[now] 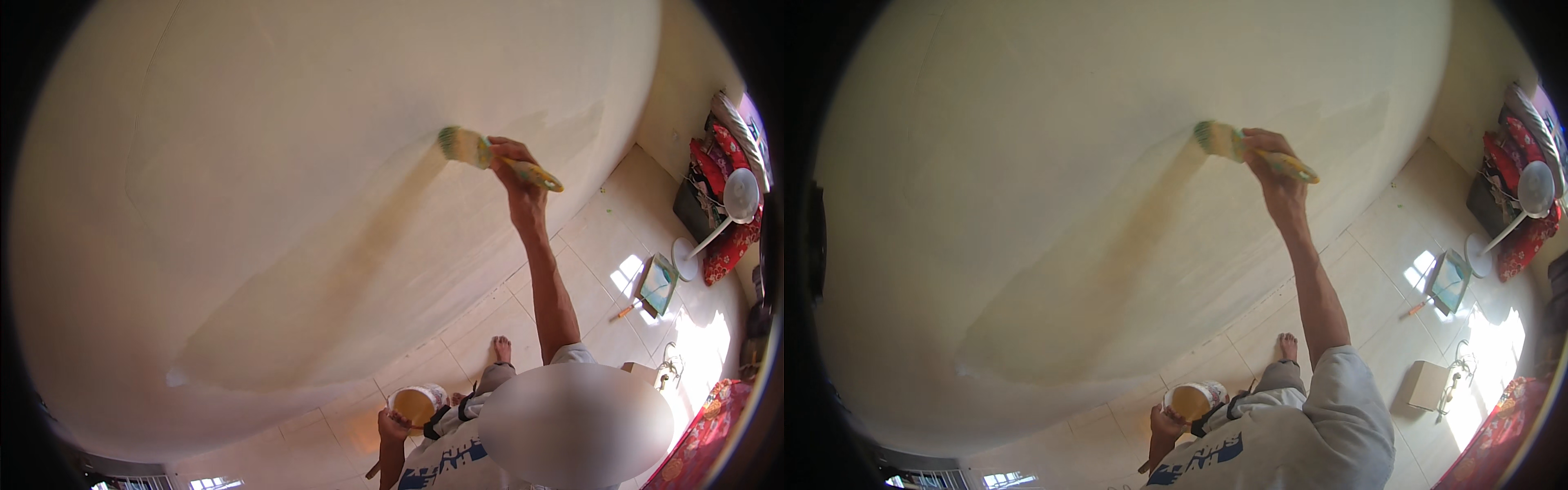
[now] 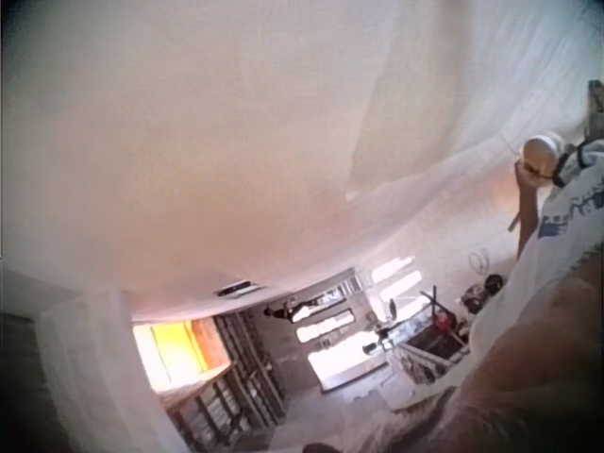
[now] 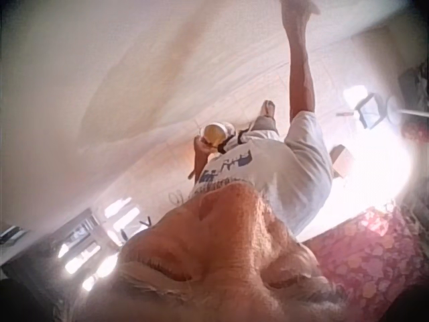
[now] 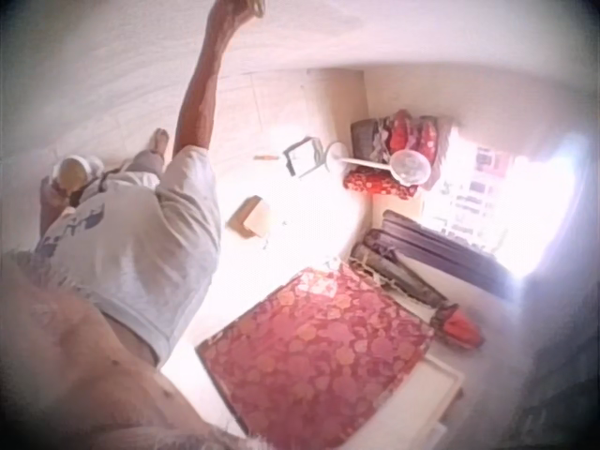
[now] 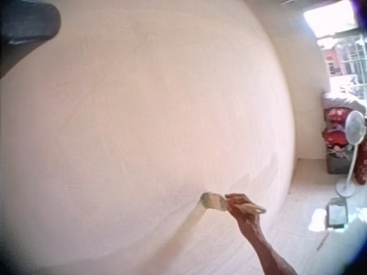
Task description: The person paints a ceiling using a paintbrush and a paint container. They repeatedly dip the brush into the container and apply paint in broad strokes across the ceiling surface.
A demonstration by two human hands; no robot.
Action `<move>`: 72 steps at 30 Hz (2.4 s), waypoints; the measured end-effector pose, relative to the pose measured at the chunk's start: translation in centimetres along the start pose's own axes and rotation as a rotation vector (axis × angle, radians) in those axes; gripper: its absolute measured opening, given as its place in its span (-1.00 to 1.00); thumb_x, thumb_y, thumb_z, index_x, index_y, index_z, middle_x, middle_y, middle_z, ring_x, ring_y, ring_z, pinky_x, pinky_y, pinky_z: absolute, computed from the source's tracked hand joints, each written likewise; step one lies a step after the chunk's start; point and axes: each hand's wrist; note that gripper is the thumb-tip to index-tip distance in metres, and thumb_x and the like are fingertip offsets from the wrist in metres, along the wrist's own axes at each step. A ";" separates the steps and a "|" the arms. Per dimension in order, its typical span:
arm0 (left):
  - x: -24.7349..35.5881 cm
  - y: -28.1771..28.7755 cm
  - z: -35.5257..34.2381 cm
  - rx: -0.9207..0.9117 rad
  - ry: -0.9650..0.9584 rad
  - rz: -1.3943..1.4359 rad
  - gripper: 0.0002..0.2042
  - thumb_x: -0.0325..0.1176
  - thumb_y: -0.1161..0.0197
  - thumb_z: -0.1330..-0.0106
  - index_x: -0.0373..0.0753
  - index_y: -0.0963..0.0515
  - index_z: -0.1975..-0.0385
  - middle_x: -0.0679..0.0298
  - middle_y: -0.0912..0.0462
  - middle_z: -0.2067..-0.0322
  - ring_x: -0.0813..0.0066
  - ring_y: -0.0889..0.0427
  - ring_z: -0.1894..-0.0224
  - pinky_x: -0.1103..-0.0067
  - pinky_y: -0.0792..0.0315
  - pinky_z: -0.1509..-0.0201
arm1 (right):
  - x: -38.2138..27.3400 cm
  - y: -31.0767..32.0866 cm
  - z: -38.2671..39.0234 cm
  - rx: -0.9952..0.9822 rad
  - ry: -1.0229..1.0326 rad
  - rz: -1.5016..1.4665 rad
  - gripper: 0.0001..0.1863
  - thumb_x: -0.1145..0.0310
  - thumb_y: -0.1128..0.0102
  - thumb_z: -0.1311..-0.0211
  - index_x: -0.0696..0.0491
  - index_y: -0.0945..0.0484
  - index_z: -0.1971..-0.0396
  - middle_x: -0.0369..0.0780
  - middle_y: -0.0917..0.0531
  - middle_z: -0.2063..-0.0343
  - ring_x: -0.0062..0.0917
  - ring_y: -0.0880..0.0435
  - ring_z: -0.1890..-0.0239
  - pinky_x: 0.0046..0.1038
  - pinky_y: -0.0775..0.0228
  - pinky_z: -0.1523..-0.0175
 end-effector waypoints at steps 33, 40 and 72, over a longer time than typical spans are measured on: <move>-2.8 -7.6 0.9 -0.111 -0.080 -0.023 -0.71 -0.08 -0.02 -0.39 -0.01 -0.39 0.57 0.42 -0.40 0.70 0.41 -0.41 0.66 0.42 -0.35 0.52 | -0.5 2.1 -1.0 0.144 0.318 0.442 -0.81 0.65 -0.30 -0.28 0.03 -0.70 0.20 -0.18 -0.55 -0.08 -0.45 -0.61 -0.08 -0.40 -0.59 -0.05; -5.2 -9.3 2.4 -0.141 -0.218 -0.041 -0.67 0.02 -0.09 -0.42 -0.03 -0.38 0.52 0.44 -0.35 0.68 0.49 -0.36 0.69 0.51 -0.25 0.58 | -5.3 -6.3 8.1 -0.624 0.240 0.011 -0.66 0.74 -0.38 -0.06 0.08 -0.73 0.16 -0.15 -0.58 -0.03 -0.46 -0.71 0.19 -0.50 -0.57 0.18; -16.2 -18.4 20.0 -0.207 -0.366 -0.133 -0.50 0.24 -0.13 -0.41 -0.16 -0.48 0.24 0.39 -0.52 0.62 0.64 -0.43 0.69 0.70 -0.25 0.63 | -6.8 14.5 25.3 -0.883 -0.817 0.267 -0.67 0.29 -0.21 -0.35 0.30 -0.63 0.15 -0.10 -0.74 0.45 -0.47 -0.77 0.37 -0.46 -0.59 0.28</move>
Point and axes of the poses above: each hand's wrist, its own z-axis away from the middle knuckle, its own y-axis out of the back of the hand, x = y × z
